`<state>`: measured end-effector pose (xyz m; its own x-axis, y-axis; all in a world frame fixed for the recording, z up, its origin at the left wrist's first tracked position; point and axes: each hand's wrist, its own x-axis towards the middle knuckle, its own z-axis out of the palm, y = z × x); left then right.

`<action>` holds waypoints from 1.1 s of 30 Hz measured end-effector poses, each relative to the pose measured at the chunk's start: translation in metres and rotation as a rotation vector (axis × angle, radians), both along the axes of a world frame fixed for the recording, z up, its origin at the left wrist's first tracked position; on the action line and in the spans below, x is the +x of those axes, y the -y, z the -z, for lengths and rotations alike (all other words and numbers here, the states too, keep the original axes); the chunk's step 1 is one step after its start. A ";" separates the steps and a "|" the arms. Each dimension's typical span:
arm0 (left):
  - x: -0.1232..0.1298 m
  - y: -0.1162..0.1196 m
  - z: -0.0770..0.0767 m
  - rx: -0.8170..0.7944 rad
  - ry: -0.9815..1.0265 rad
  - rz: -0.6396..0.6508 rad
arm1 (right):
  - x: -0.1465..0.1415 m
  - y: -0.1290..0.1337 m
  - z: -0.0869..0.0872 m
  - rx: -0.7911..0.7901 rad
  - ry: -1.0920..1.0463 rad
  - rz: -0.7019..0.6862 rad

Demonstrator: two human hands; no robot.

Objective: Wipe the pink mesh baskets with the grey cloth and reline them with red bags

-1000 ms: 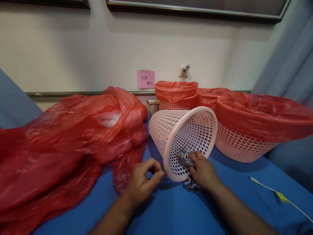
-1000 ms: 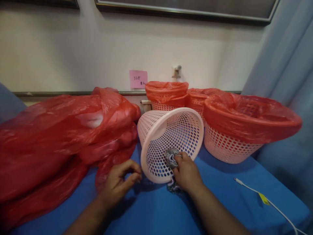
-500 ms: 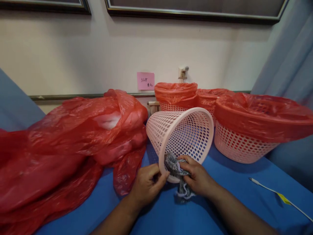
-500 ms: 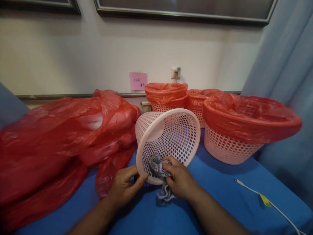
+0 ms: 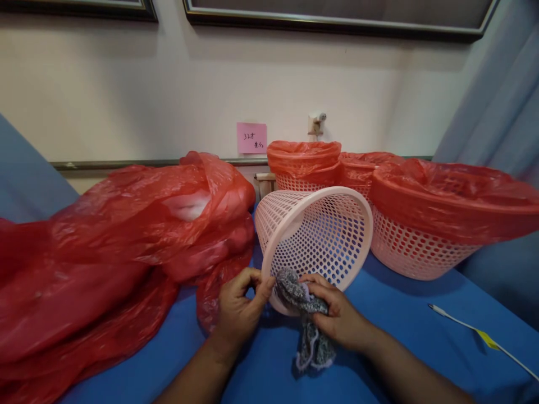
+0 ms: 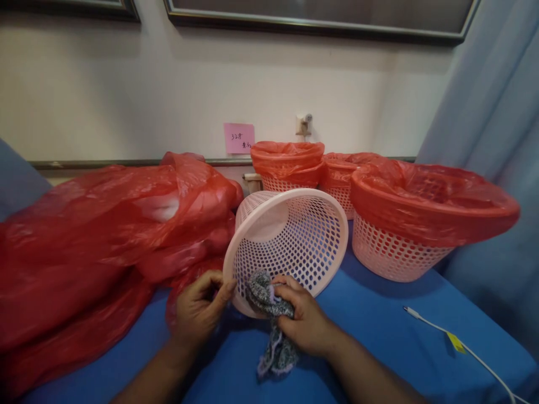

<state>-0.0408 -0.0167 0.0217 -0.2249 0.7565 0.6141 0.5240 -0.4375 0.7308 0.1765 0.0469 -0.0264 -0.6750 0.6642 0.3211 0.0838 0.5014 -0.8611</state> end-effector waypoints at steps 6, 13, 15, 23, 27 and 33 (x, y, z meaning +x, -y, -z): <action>-0.002 -0.002 -0.002 -0.516 -0.170 0.416 | 0.005 -0.016 0.011 -0.022 0.023 0.175; 0.011 -0.004 0.008 -0.492 -0.390 0.606 | 0.007 -0.013 0.004 -0.002 -0.022 0.070; 0.014 -0.004 0.007 -0.431 -0.346 0.618 | 0.007 -0.012 0.002 0.005 -0.048 0.065; 0.006 -0.001 0.004 -0.114 -0.193 0.235 | 0.031 -0.024 -0.002 0.331 0.416 0.339; 0.003 -0.001 -0.002 -0.037 -0.115 0.131 | 0.049 -0.037 -0.001 0.368 0.676 0.702; 0.004 0.001 -0.003 0.019 0.003 0.087 | 0.021 -0.009 0.004 0.170 0.141 0.132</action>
<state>-0.0364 -0.0173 0.0247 -0.1603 0.7613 0.6283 0.4810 -0.4956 0.7232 0.1980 0.0555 -0.0299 -0.6320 0.6944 0.3442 0.2716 0.6144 -0.7407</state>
